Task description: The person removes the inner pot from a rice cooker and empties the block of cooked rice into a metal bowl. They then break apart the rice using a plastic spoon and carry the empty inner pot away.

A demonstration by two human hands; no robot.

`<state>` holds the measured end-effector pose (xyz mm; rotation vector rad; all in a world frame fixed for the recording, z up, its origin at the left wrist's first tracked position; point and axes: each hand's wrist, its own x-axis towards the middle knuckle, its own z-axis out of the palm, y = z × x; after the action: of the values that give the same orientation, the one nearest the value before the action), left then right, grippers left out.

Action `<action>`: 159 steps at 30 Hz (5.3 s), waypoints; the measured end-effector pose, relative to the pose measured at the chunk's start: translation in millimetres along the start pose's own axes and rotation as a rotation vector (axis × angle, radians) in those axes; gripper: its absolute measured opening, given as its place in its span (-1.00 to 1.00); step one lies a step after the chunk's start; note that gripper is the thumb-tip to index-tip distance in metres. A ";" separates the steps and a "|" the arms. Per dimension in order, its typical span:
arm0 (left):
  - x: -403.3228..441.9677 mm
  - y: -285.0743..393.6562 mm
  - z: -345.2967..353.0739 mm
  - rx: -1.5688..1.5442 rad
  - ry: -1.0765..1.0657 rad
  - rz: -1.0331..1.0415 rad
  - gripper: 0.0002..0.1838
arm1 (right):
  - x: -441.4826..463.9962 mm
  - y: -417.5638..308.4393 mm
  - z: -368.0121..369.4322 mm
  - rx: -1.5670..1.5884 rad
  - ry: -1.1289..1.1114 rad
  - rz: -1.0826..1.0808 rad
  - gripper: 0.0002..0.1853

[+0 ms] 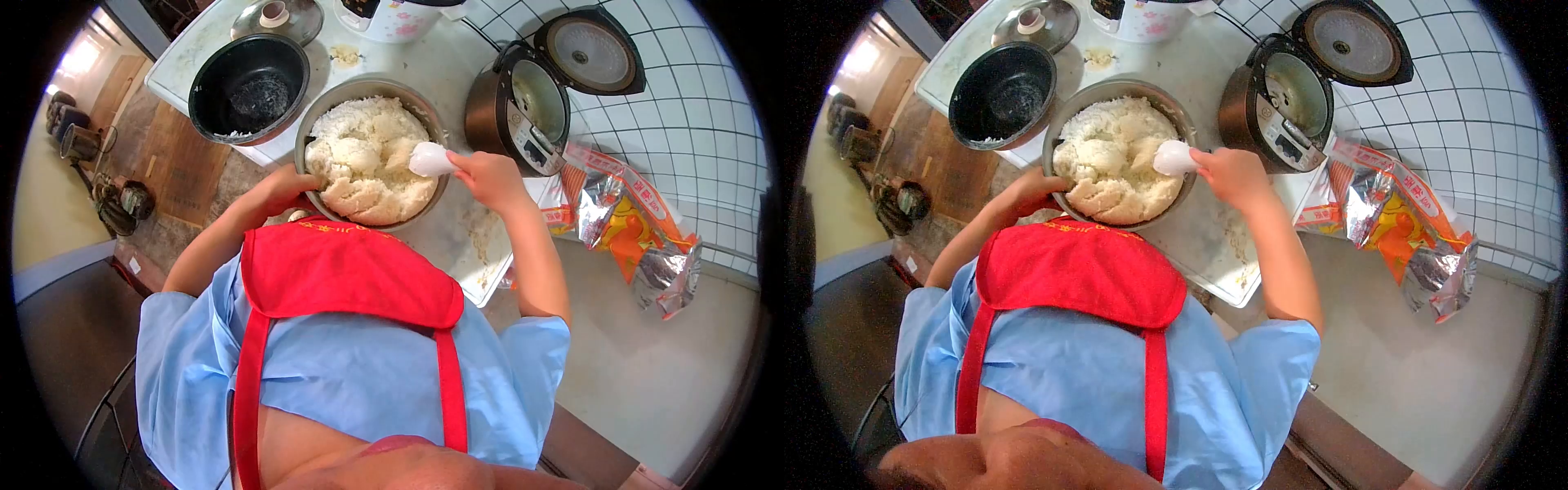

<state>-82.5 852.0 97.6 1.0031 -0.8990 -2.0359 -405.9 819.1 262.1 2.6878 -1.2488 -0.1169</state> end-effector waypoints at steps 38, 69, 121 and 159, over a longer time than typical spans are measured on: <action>14.4 -9.6 -7.2 0.082 0.073 -0.087 -0.58 | -80.9 -64.4 41.1 0.241 0.100 0.409 -0.65; 1.1 4.3 5.1 0.001 0.049 -0.033 -0.61 | -71.6 -110.3 13.4 0.251 -0.092 0.373 -0.64; -11.6 -11.8 7.9 0.383 0.530 0.433 -0.61 | 12.3 -134.9 1.5 0.116 -0.037 -0.018 -0.90; -71.9 87.6 -123.0 0.945 1.348 0.869 -0.46 | 9.2 -36.1 10.8 0.209 0.254 0.143 -0.63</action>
<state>78.3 829.8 137.8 1.6524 -1.1185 0.0609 -374.4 833.5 244.6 2.6603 -1.4324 0.3810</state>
